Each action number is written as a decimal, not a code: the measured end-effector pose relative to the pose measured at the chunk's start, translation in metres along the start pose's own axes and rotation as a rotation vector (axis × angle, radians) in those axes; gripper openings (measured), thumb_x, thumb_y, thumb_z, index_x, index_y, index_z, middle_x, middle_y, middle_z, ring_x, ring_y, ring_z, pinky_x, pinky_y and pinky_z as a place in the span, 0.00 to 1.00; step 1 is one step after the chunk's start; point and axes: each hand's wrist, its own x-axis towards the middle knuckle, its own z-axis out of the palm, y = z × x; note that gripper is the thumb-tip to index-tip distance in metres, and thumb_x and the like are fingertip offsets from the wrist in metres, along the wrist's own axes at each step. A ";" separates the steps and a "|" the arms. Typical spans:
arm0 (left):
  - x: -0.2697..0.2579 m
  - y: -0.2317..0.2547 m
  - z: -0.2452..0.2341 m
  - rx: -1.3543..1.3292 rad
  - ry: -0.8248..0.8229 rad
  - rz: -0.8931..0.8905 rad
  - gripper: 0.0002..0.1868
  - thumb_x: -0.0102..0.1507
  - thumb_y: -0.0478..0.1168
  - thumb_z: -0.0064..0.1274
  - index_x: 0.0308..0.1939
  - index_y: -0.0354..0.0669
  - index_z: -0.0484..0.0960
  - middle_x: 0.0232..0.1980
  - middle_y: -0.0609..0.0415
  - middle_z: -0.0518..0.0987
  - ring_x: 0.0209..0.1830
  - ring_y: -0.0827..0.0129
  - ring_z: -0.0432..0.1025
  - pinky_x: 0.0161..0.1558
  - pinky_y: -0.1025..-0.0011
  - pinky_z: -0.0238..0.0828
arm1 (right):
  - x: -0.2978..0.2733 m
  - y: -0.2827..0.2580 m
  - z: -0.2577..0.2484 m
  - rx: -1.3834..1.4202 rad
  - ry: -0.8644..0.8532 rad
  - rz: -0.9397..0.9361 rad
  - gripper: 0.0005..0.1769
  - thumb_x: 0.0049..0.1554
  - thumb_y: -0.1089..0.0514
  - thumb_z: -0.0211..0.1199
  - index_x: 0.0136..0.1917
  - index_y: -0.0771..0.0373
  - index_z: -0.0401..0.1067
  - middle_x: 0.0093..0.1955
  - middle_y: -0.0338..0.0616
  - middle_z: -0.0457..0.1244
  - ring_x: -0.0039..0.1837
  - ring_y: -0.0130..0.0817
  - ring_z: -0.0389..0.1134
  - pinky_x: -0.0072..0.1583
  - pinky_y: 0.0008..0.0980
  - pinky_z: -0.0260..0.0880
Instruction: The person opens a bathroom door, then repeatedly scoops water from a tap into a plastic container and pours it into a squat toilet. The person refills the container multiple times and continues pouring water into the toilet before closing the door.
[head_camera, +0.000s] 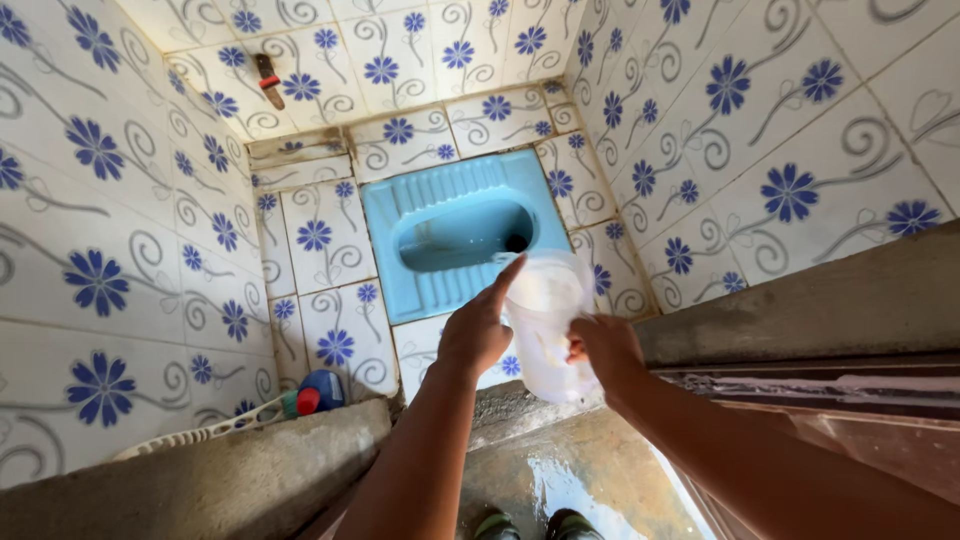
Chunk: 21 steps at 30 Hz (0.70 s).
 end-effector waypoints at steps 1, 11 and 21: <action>0.001 0.000 0.001 -0.050 0.085 0.044 0.50 0.56 0.23 0.49 0.76 0.74 0.56 0.69 0.51 0.71 0.59 0.56 0.75 0.54 0.61 0.76 | 0.002 -0.005 0.009 -0.005 -0.017 -0.005 0.08 0.52 0.60 0.62 0.40 0.69 0.74 0.35 0.51 0.68 0.38 0.38 0.70 0.51 0.42 0.75; 0.003 -0.024 -0.018 -0.085 0.414 -0.179 0.09 0.59 0.27 0.48 0.35 0.45 0.80 0.39 0.47 0.84 0.40 0.51 0.79 0.42 0.57 0.75 | 0.012 -0.038 0.039 -0.162 -0.316 0.006 0.16 0.55 0.50 0.57 0.43 0.63 0.79 0.46 0.46 0.74 0.54 0.37 0.70 0.67 0.41 0.56; -0.003 -0.015 -0.045 0.200 0.512 -0.130 0.07 0.57 0.30 0.50 0.28 0.46 0.81 0.36 0.50 0.82 0.36 0.52 0.77 0.37 0.57 0.72 | 0.019 -0.082 0.060 -0.467 -0.416 0.173 0.10 0.53 0.54 0.63 0.44 0.61 0.78 0.51 0.46 0.71 0.57 0.37 0.70 0.61 0.42 0.68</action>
